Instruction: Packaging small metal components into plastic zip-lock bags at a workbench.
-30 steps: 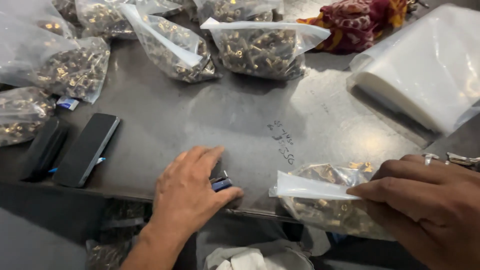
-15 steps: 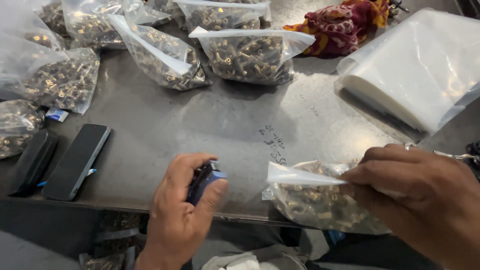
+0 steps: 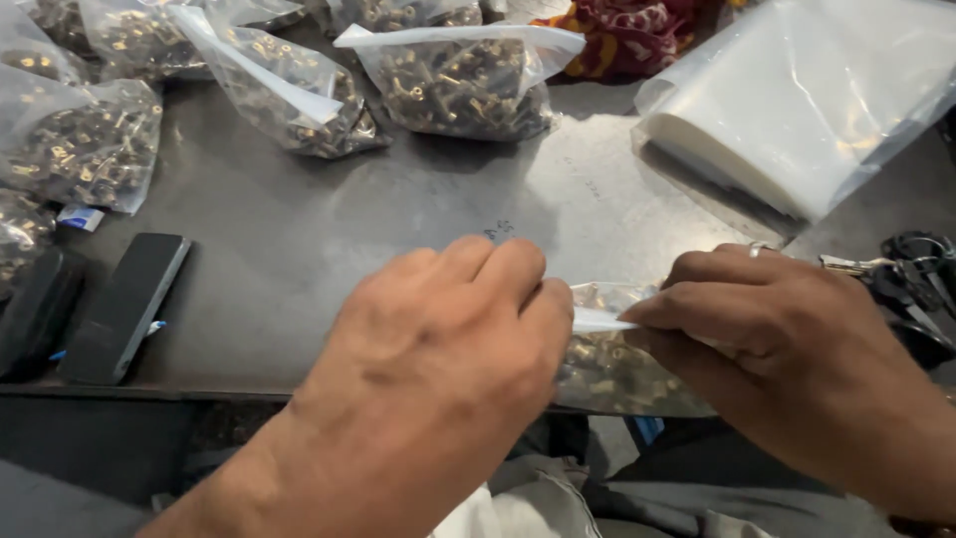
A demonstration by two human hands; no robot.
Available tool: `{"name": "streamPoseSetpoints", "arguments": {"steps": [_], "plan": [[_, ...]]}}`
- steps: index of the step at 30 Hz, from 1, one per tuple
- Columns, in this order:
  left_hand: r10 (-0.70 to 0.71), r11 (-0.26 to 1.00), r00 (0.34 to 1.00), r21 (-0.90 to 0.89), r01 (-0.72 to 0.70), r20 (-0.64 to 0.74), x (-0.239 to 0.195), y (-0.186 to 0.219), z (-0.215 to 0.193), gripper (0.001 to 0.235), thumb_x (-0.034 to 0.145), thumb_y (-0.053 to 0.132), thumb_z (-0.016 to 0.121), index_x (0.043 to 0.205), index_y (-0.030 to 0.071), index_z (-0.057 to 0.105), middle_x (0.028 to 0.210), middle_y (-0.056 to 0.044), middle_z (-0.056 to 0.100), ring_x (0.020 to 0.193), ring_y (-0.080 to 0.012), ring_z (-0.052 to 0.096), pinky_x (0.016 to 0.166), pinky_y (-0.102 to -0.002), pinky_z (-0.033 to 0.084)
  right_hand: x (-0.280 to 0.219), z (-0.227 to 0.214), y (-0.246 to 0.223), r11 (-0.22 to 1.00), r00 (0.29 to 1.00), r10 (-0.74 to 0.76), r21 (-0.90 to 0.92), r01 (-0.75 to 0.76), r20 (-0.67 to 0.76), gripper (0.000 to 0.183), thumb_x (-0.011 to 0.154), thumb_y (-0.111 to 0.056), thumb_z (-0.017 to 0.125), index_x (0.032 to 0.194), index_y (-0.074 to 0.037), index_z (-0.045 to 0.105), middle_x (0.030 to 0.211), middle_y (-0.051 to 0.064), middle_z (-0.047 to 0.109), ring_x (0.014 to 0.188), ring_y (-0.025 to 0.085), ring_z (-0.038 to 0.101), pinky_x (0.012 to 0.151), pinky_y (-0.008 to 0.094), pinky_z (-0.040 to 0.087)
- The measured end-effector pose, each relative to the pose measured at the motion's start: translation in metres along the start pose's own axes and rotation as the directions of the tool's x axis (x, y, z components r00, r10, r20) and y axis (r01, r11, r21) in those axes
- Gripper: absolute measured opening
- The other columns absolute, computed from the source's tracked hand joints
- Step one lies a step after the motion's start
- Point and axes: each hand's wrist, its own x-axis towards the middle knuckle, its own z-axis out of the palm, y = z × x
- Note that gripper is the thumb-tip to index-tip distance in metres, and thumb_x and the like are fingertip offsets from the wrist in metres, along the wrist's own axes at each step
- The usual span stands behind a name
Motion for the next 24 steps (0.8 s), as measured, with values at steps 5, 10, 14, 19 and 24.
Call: {"name": "streamPoseSetpoints", "arguments": {"steps": [5, 10, 14, 19, 24], "plan": [[0.004, 0.995, 0.981, 0.097, -0.023, 0.195, 0.011, 0.002, 0.009, 0.005, 0.074, 0.008, 0.067, 0.078, 0.005, 0.065, 0.081, -0.009, 0.059, 0.080, -0.0246, 0.061, 0.069, -0.041, 0.048, -0.003, 0.001, 0.008, 0.984, 0.982, -0.176, 0.020, 0.178, -0.069, 0.024, 0.080, -0.023, 0.077, 0.103, -0.017, 0.080, 0.088, -0.003, 0.073, 0.073, 0.017, 0.069, 0.060, 0.035, 0.054], [0.063, 0.990, 0.954, 0.103, -0.097, 0.294, 0.015, 0.001, 0.013, 0.006, 0.073, 0.010, 0.068, 0.076, 0.005, 0.068, 0.079, -0.007, 0.061, 0.079, -0.0231, 0.060, 0.067, -0.038, 0.047, -0.001, -0.005, 0.016, 0.985, 0.984, -0.173, -0.005, 0.172, -0.034, 0.027, 0.078, -0.027, 0.077, 0.105, -0.021, 0.079, 0.089, -0.006, 0.074, 0.075, 0.015, 0.071, 0.065, 0.034, 0.056], [0.088, 0.992, 0.984, 0.078, -0.101, 0.156, 0.005, -0.002, 0.018, 0.005, 0.073, 0.011, 0.068, 0.076, 0.007, 0.067, 0.079, -0.007, 0.060, 0.080, -0.0235, 0.060, 0.069, -0.038, 0.047, -0.008, -0.004, 0.045, 0.974, 0.995, 0.004, -0.228, 0.020, 0.105, 0.037, 0.077, -0.041, 0.077, 0.113, -0.033, 0.078, 0.095, -0.011, 0.079, 0.084, 0.008, 0.074, 0.079, 0.032, 0.062], [0.072, 0.997, 0.996, 0.000, -0.072, 0.051, 0.011, 0.005, 0.018, 0.007, 0.070, 0.009, 0.066, 0.075, 0.005, 0.064, 0.079, -0.010, 0.058, 0.076, -0.0245, 0.060, 0.065, -0.038, 0.047, -0.017, -0.002, 0.071, 0.939, 0.987, 0.010, -0.342, 0.045, 0.158, 0.029, 0.082, -0.039, 0.072, 0.110, -0.032, 0.077, 0.096, -0.009, 0.079, 0.092, 0.009, 0.074, 0.086, 0.036, 0.060], [0.059, 0.988, 0.998, -0.143, -0.054, 0.030, 0.032, 0.024, 0.029, 0.010, 0.074, 0.008, 0.068, 0.079, 0.000, 0.066, 0.081, -0.014, 0.059, 0.079, -0.0273, 0.060, 0.067, -0.043, 0.049, -0.020, 0.000, 0.069, 0.954, 0.995, 0.007, -0.298, 0.022, 0.096, 0.025, 0.083, -0.038, 0.072, 0.106, -0.028, 0.077, 0.090, -0.009, 0.079, 0.090, 0.009, 0.072, 0.083, 0.034, 0.060]]}}
